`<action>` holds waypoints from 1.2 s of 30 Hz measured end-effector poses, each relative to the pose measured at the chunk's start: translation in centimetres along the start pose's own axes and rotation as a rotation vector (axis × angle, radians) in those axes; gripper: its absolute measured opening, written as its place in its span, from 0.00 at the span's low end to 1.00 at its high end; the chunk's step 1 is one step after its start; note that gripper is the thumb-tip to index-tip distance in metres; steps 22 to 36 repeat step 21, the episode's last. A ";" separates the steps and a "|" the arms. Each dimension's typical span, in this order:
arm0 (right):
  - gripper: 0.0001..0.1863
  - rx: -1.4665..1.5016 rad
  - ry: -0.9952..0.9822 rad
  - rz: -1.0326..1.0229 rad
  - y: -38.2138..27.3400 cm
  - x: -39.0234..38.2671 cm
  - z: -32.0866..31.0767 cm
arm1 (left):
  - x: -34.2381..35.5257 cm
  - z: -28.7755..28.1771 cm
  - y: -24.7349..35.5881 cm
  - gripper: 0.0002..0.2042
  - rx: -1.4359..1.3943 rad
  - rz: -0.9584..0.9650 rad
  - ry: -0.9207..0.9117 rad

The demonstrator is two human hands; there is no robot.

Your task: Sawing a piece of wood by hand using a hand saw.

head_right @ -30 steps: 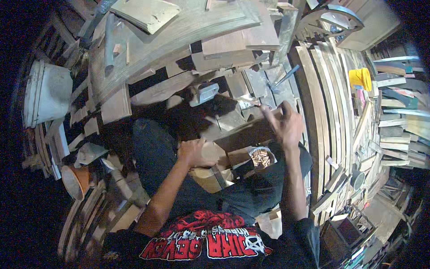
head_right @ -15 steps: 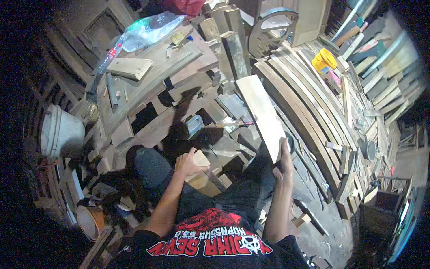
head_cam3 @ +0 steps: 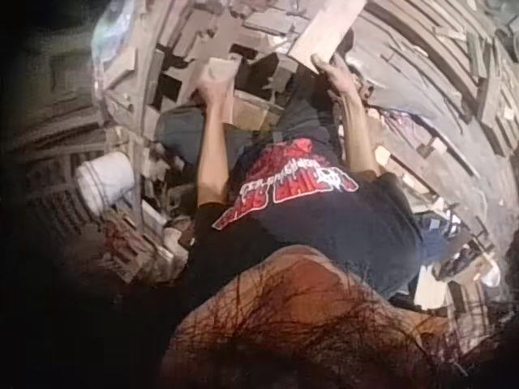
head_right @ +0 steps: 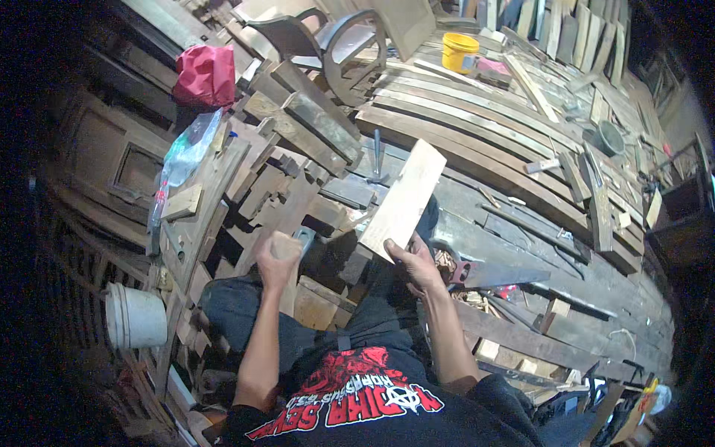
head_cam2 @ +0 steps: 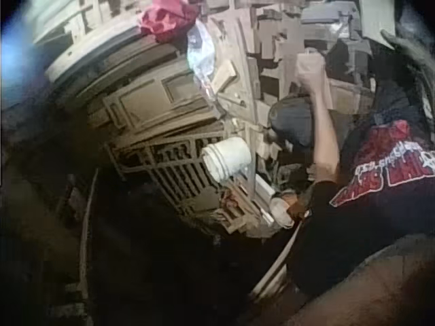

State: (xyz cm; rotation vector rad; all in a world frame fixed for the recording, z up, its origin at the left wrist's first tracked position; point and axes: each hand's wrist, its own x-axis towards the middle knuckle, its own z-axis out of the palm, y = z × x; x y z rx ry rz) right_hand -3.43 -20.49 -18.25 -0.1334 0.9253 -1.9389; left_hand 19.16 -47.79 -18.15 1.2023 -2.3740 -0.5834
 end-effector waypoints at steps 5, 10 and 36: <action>0.37 -0.252 0.117 -0.195 -2.5 -2.5 -1.7 | 5.6 -2.6 8.8 0.25 -0.628 0.149 0.207; 0.34 -0.359 0.113 -0.128 -5.7 -3.0 1.3 | 10.5 -9.1 10.4 0.33 -0.819 0.405 0.213; 0.46 -0.001 0.350 -0.367 -4.3 4.7 2.4 | 16.1 -14.0 13.2 0.42 -2.076 -0.380 -0.444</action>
